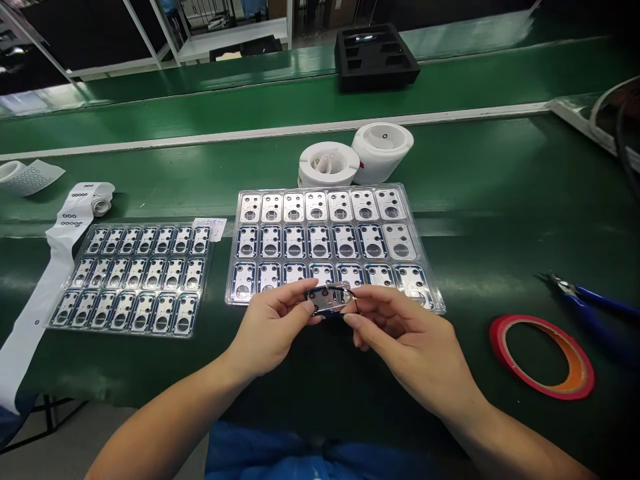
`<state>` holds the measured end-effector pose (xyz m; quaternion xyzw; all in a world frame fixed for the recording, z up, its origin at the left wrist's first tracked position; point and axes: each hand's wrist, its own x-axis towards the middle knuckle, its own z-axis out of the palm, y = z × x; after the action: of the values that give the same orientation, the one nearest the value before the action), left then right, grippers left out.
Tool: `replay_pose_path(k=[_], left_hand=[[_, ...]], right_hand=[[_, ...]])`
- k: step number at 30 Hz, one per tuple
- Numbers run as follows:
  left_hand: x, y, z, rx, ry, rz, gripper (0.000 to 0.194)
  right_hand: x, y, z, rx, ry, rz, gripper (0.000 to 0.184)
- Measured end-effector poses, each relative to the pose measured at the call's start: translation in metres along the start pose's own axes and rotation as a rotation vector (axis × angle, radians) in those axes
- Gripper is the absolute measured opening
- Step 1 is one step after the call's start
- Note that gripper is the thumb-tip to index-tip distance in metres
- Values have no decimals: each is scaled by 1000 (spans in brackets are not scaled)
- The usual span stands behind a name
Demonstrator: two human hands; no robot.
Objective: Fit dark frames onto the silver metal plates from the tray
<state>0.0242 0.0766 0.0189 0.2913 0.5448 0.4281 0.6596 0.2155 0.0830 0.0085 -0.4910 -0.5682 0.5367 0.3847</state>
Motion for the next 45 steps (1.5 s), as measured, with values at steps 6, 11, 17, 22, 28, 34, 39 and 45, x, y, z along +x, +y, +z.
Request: replay_pose_path(k=[6,11,17,22,28,34,39,45], left_hand=[[1,-1,-1,2,-12,11,39],[1,-2,-1,-19,-11,16,35],[1,-4,-1,-7,1,3,34],[2,-3,-1,-8,13,5,33],[2,-7,-2,5,10,45,32],[1,-10,-2,107,24,97,28],[-3,-20,-8,435,89,440,30],[-3,-30,-10,563,313,759,33]], right_hand=[[1,2,-1,63,-37,74,21],[1,2,-1,111,-51,82,22],[0,2,-1,131,-58,108,23],[0,3,-1,133,-61,106,22],[2,2,1,127,-56,97,23],[2,-1,1,101,-44,57,20],[-1,-3,-3,92,-35,46,25],[-17,-2,-1,155,-154,4,37]])
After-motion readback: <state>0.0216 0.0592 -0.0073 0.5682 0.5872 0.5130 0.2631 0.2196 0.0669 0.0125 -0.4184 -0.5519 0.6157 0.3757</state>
